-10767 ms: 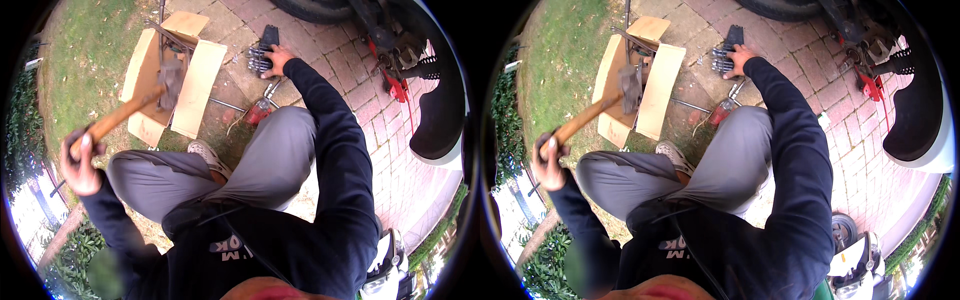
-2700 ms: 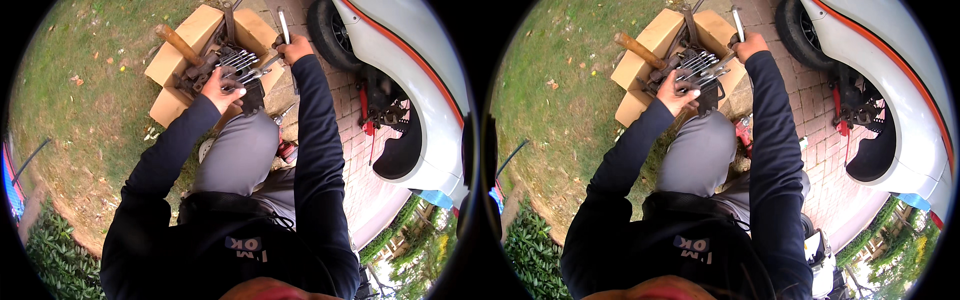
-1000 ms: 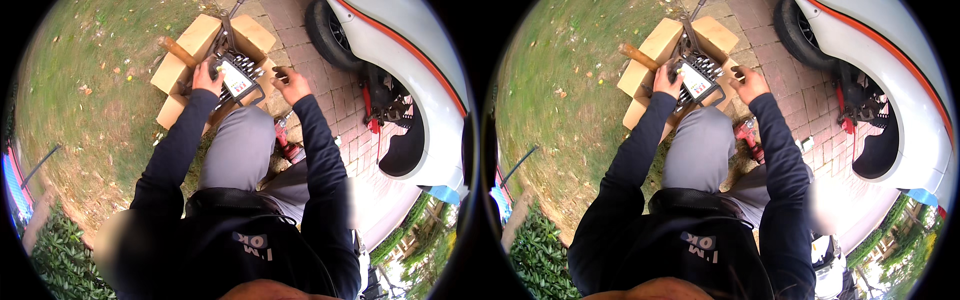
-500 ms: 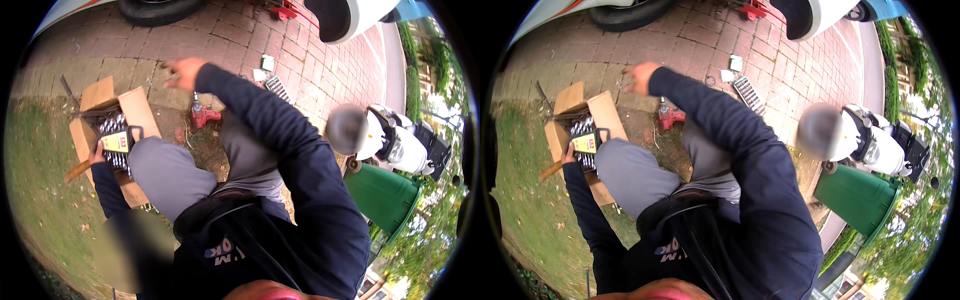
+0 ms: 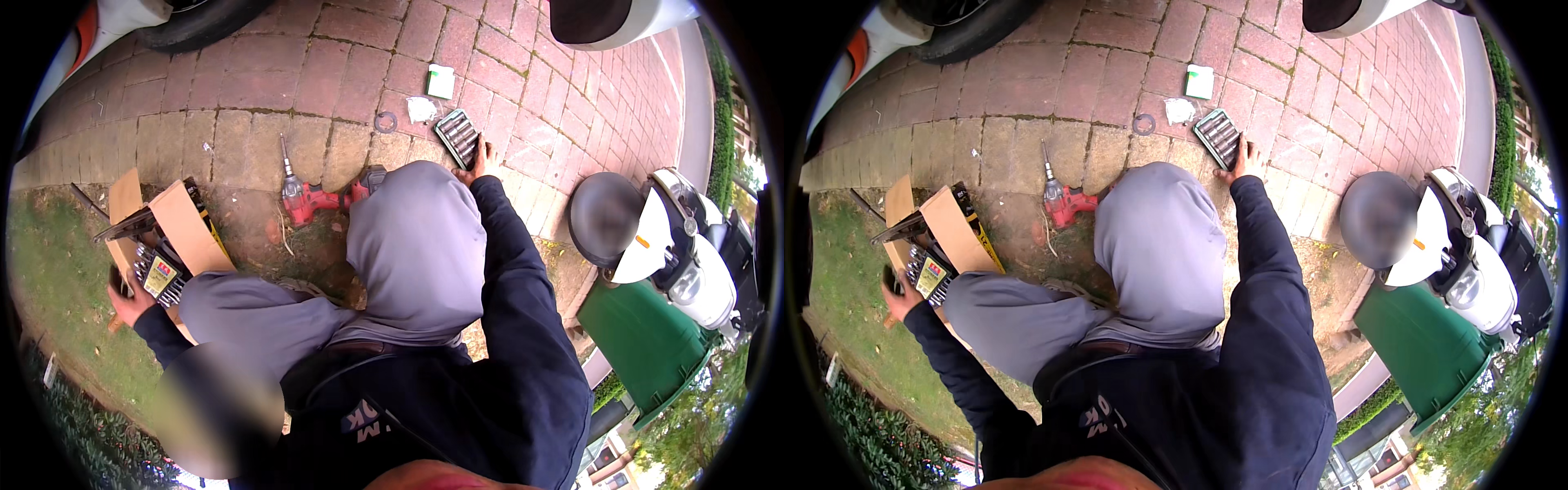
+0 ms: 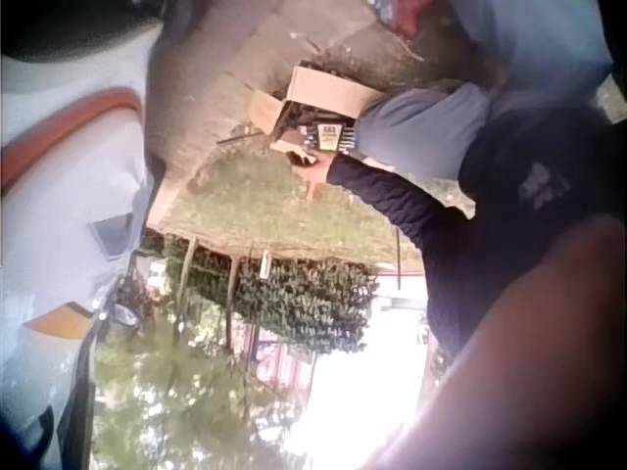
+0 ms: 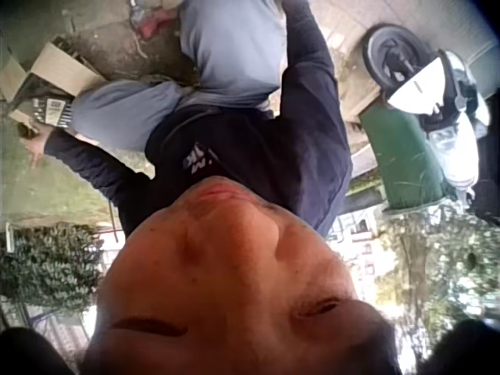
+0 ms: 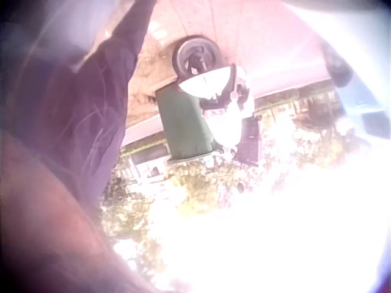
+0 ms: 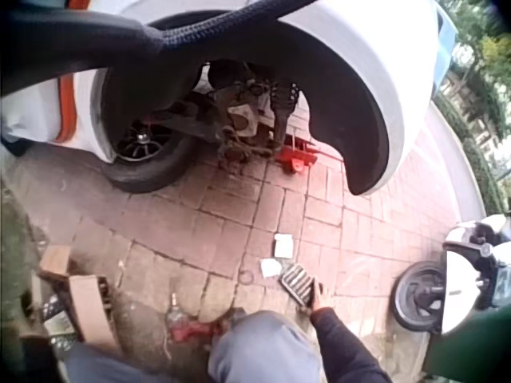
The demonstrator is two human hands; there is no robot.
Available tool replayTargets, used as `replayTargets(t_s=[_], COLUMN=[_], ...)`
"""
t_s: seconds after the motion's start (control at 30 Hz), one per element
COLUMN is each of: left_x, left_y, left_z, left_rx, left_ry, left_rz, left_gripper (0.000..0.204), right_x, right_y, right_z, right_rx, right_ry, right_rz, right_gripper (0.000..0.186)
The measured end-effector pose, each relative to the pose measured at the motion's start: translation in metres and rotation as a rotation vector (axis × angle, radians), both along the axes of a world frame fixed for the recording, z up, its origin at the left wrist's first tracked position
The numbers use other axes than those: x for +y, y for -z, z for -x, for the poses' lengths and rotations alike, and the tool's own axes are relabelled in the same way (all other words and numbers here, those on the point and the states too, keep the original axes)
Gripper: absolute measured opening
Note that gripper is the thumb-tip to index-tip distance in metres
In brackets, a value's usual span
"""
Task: The person uses a cordless impact wrench to remove bolts from a car's wheel hub. They then use a pry bar to remove the brake caliper and rotor, placing the parts into a cardboard box. The person organizes tools and parts in the box and a nearby tool cart before closing the cart's lid.
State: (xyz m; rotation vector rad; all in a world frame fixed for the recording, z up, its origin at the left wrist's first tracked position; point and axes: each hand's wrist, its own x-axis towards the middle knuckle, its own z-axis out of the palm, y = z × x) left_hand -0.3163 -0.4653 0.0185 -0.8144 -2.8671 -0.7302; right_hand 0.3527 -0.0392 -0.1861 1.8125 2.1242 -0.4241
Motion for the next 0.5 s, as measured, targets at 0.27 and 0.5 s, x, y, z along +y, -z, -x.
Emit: replayTargets(t_s=[0.27,0.5], left_x=[0.226,0.214], left_y=[0.11,0.231], left_z=[-0.143,-0.25], left_rx=[-0.65,-0.468], left_ry=[0.452,0.03], left_rz=[0.736,0.418], left_gripper=[0.072,0.053], right_x=[-0.019,-0.037], right_y=[-0.003,-0.033], right_z=[0.031,0.071], right_rx=[0.454,0.675], right_ry=[-0.072,-0.215], right_rz=[-0.186,-0.209], right_gripper=[0.119,0.114])
